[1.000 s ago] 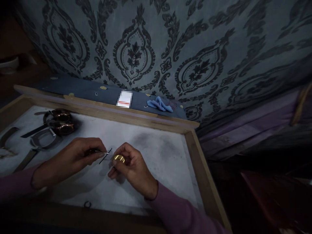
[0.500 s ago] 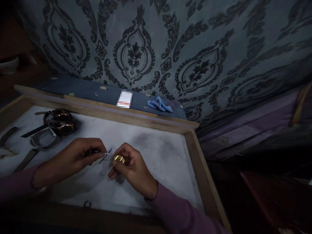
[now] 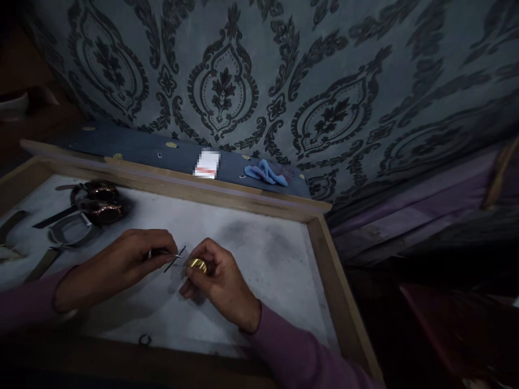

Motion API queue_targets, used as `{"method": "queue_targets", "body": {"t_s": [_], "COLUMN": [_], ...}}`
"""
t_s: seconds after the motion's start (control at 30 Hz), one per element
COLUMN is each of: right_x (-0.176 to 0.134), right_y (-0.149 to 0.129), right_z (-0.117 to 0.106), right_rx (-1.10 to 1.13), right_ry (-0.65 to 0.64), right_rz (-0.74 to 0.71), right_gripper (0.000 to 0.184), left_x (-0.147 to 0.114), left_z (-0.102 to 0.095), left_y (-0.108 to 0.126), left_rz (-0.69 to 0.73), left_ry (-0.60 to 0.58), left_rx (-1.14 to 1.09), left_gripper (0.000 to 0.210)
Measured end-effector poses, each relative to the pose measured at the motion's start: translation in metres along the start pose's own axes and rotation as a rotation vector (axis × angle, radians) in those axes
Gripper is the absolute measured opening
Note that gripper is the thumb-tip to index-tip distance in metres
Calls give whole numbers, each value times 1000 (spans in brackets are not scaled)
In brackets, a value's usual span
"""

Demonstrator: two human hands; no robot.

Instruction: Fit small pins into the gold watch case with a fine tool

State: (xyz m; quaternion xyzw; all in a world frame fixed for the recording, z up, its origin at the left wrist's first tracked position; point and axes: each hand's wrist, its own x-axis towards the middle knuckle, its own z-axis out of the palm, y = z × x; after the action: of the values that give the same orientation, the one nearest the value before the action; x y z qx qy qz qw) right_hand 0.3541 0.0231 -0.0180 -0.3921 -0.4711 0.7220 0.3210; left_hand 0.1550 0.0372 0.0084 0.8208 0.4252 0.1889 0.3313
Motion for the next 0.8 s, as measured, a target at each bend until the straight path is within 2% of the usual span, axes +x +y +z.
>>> {"method": "queue_targets", "body": {"t_s": [0.27,0.6,0.8], "right_x": [-1,1,1], "right_y": [0,4,4], "right_z": [2,1,0], "right_rx": [-1,19,0], "right_ry": [-8,-13,-11], "right_rz": [5,13,11], "right_gripper": [25,26,27], "left_x": [2,10,12], "left_z": [0,-1,1], "left_y": [-2,1,-1], "left_rz": [21,-26,-34], "left_ry": [-41,-102,-98], "left_rx": [97,-33,-88], "left_gripper": [14,20,20]}}
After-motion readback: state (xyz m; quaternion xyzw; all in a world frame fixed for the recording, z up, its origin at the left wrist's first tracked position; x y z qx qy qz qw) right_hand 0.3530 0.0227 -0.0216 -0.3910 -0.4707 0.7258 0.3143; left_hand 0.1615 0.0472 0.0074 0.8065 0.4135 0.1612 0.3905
